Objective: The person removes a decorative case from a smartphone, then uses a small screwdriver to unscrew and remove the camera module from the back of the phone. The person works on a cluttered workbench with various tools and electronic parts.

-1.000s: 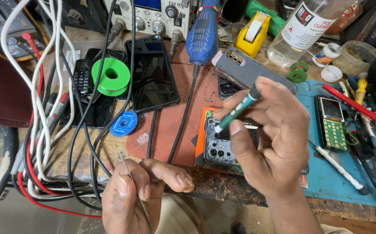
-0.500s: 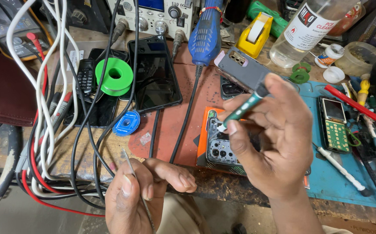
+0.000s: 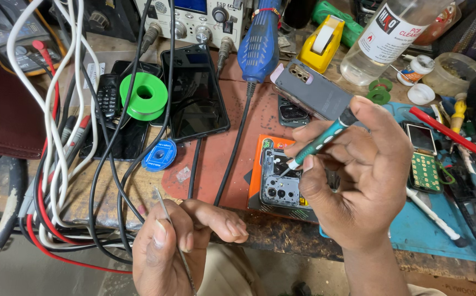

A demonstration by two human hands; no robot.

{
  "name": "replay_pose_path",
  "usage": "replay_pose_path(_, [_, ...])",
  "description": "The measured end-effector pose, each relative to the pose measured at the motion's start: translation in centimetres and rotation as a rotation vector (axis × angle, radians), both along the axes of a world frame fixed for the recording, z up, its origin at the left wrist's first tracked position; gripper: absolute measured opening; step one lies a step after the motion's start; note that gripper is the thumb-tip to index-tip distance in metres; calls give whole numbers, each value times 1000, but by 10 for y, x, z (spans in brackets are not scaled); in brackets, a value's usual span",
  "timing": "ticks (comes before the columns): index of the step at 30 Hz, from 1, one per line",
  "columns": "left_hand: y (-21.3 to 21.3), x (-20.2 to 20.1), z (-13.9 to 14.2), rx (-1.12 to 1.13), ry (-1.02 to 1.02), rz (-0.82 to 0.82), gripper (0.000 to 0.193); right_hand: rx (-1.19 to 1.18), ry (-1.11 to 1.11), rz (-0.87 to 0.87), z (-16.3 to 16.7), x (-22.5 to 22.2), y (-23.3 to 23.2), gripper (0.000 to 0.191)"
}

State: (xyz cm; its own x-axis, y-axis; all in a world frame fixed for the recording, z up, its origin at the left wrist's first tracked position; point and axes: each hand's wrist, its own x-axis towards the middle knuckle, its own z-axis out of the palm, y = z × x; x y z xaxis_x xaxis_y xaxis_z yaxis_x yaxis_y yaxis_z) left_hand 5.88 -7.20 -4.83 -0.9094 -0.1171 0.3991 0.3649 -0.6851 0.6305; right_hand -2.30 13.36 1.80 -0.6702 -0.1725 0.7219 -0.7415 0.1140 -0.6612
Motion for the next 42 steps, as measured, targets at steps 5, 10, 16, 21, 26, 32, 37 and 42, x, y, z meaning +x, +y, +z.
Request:
replay_pose_path(5, [-1, 0, 0, -2, -15, -2, 42, 39, 39, -35, 5, -2, -5, 64])
replay_pose_path(10, [1, 0, 1, 4, -9, -2, 42, -25, 2, -68, 4, -4, -6, 64])
replay_pose_path(16, [-1, 0, 1, -4, -5, -19, 42, 29, 82, -101, 4, -1, -6, 61])
replay_pose_path(21, [0, 0, 0, -3, 4, -5, 42, 24, 77, -59, 5, -2, -5, 58])
replay_pose_path(26, [0, 0, 1, -4, -4, -1, 42, -37, 5, -62, 3, -3, -4, 62])
replay_pose_path(32, [1, 1, 1, -4, -4, -2, 42, -50, 34, -50, 0, -2, 0, 59])
replay_pose_path(37, [1, 1, 1, -8, 2, 6, 42, -8, 48, -65, 0, -2, 0, 59])
replay_pose_path(42, [2, -1, 1, 1, 13, -6, 41, 16, 41, -35, 2, -2, -1, 59])
